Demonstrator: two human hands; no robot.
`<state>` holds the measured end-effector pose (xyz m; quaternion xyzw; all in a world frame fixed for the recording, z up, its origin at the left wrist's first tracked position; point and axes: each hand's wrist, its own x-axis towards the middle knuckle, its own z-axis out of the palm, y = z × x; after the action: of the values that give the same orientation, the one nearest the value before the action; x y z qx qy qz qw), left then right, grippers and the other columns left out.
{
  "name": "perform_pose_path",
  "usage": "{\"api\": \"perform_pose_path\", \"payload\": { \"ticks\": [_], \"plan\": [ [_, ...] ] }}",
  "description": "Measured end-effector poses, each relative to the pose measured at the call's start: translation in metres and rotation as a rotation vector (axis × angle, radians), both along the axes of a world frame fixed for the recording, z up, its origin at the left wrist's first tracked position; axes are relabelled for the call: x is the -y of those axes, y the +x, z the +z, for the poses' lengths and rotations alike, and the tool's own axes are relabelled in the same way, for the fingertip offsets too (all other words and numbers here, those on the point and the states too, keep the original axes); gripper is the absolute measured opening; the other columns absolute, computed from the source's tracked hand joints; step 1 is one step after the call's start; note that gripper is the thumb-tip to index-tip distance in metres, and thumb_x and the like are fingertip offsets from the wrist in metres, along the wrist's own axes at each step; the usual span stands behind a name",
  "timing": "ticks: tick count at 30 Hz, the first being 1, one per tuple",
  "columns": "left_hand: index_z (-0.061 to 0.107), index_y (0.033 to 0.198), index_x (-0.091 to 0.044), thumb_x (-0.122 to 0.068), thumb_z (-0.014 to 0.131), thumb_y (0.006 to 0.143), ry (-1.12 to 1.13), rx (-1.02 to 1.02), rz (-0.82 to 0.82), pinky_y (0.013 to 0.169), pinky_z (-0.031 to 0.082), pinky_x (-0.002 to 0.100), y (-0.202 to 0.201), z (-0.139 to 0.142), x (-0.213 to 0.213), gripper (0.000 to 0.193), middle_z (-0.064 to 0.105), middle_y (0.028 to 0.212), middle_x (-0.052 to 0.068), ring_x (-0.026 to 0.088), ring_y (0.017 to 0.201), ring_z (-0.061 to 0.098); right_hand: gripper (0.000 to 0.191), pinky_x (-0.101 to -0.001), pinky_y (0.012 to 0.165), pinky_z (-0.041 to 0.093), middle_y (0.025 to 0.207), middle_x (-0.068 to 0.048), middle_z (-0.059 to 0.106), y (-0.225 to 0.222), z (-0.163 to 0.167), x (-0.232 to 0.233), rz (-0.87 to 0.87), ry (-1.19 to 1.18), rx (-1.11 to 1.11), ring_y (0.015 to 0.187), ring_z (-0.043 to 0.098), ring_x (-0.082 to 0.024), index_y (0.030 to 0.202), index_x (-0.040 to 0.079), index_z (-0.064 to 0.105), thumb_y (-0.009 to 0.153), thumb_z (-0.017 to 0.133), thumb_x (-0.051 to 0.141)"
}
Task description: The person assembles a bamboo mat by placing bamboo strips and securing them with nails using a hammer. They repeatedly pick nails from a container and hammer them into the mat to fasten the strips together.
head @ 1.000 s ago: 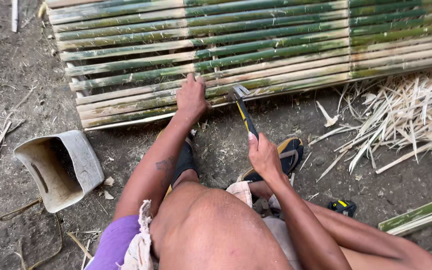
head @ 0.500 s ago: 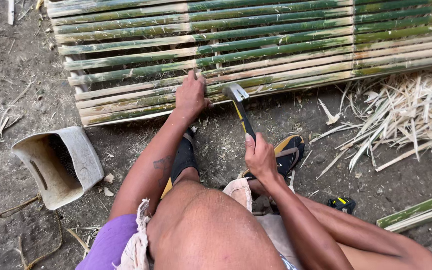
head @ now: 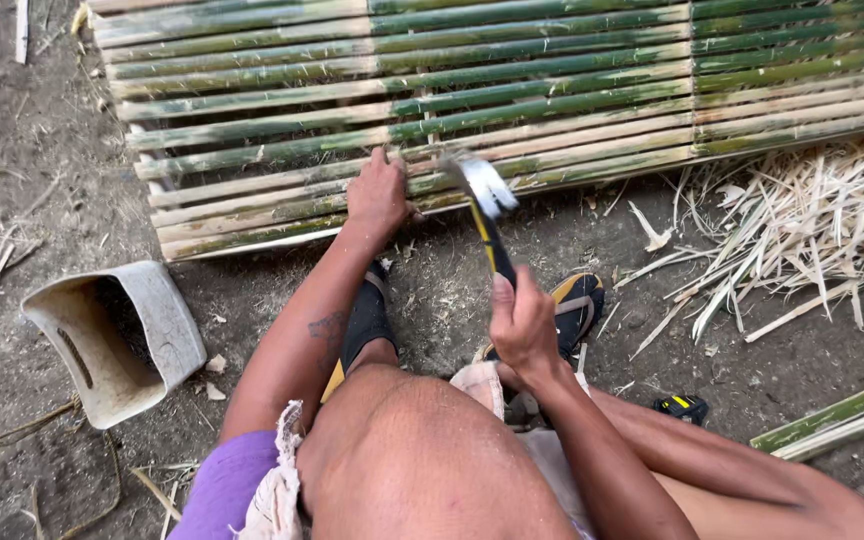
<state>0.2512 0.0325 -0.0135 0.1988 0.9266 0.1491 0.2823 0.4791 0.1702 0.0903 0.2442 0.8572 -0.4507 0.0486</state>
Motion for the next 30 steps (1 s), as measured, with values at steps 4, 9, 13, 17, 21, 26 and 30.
{"api": "perform_pose_path", "payload": {
  "ticks": [4, 9, 13, 17, 21, 26, 30],
  "plan": [
    [0.066, 0.110, -0.007, -0.029, 0.094, 0.070, -0.052, 0.002, -0.026, 0.089, 0.057, 0.046, -0.003, 0.003, -0.002, 0.053, 0.051, 0.123, 0.013, 0.032, 0.110, 0.063, 0.037, -0.0329, 0.039, 0.041, 0.062, -0.001, 0.052, 0.009, -0.010, 0.002, 0.040, 0.092, -0.204, 0.046, 0.052, -0.014, 0.103, 0.003, 0.053, 0.112, 0.037, 0.035],
    [0.065, 0.115, -0.006, -0.040, 0.094, 0.068, -0.120, 0.077, -0.058, 0.090, 0.057, 0.042, -0.005, 0.007, -0.004, 0.065, 0.051, 0.122, 0.012, 0.029, 0.112, 0.062, 0.041, -0.0373, 0.041, 0.041, 0.055, -0.009, 0.059, 0.012, -0.037, -0.013, -0.032, 0.069, 0.179, 0.045, 0.060, -0.019, 0.101, 0.003, 0.059, 0.106, 0.043, 0.041],
    [0.065, 0.116, -0.004, -0.041, 0.094, 0.068, -0.104, 0.060, -0.039, 0.087, 0.058, 0.041, -0.006, 0.007, -0.004, 0.067, 0.049, 0.128, 0.014, 0.029, 0.111, 0.063, 0.042, -0.0428, 0.047, 0.050, 0.066, -0.015, 0.062, 0.024, -0.044, -0.026, 0.043, 0.133, -0.123, 0.054, 0.064, -0.031, 0.109, -0.001, 0.057, 0.104, 0.042, 0.038],
    [0.067, 0.114, -0.008, -0.041, 0.097, 0.063, -0.074, 0.050, -0.042, 0.090, 0.054, 0.044, -0.008, 0.005, -0.004, 0.068, 0.049, 0.129, 0.014, 0.031, 0.113, 0.061, 0.040, -0.0558, 0.062, 0.050, 0.075, -0.024, 0.068, 0.014, -0.043, -0.040, 0.118, 0.291, 0.168, 0.072, 0.066, -0.048, 0.105, -0.001, 0.060, 0.105, 0.048, 0.037],
    [0.067, 0.115, -0.009, -0.040, 0.097, 0.061, -0.077, 0.051, -0.025, 0.094, 0.052, 0.046, -0.009, 0.004, -0.003, 0.070, 0.053, 0.123, 0.012, 0.031, 0.116, 0.060, 0.044, -0.0523, 0.064, 0.054, 0.077, -0.025, 0.066, 0.003, -0.037, -0.045, 0.135, 0.132, -0.295, 0.072, 0.069, -0.046, 0.117, -0.006, 0.053, 0.105, 0.044, 0.035],
    [0.067, 0.114, -0.008, -0.039, 0.098, 0.060, -0.019, 0.029, -0.024, 0.093, 0.049, 0.049, -0.007, 0.003, 0.004, 0.069, 0.054, 0.121, 0.012, 0.032, 0.117, 0.059, 0.036, -0.0551, 0.061, 0.051, 0.067, -0.023, 0.065, 0.003, -0.038, -0.045, 0.113, 0.150, 0.178, 0.069, 0.068, -0.050, 0.101, 0.001, 0.057, 0.104, 0.046, 0.035],
    [0.066, 0.117, -0.008, -0.038, 0.098, 0.056, 0.026, -0.023, -0.004, 0.094, 0.046, 0.049, -0.004, -0.002, 0.006, 0.074, 0.054, 0.121, 0.012, 0.033, 0.118, 0.058, 0.038, -0.0549, 0.059, 0.049, 0.071, -0.028, 0.062, 0.004, -0.044, -0.045, 0.153, 0.207, -0.242, 0.071, 0.063, -0.054, 0.107, -0.003, 0.056, 0.106, 0.046, 0.033]
  ]
}}
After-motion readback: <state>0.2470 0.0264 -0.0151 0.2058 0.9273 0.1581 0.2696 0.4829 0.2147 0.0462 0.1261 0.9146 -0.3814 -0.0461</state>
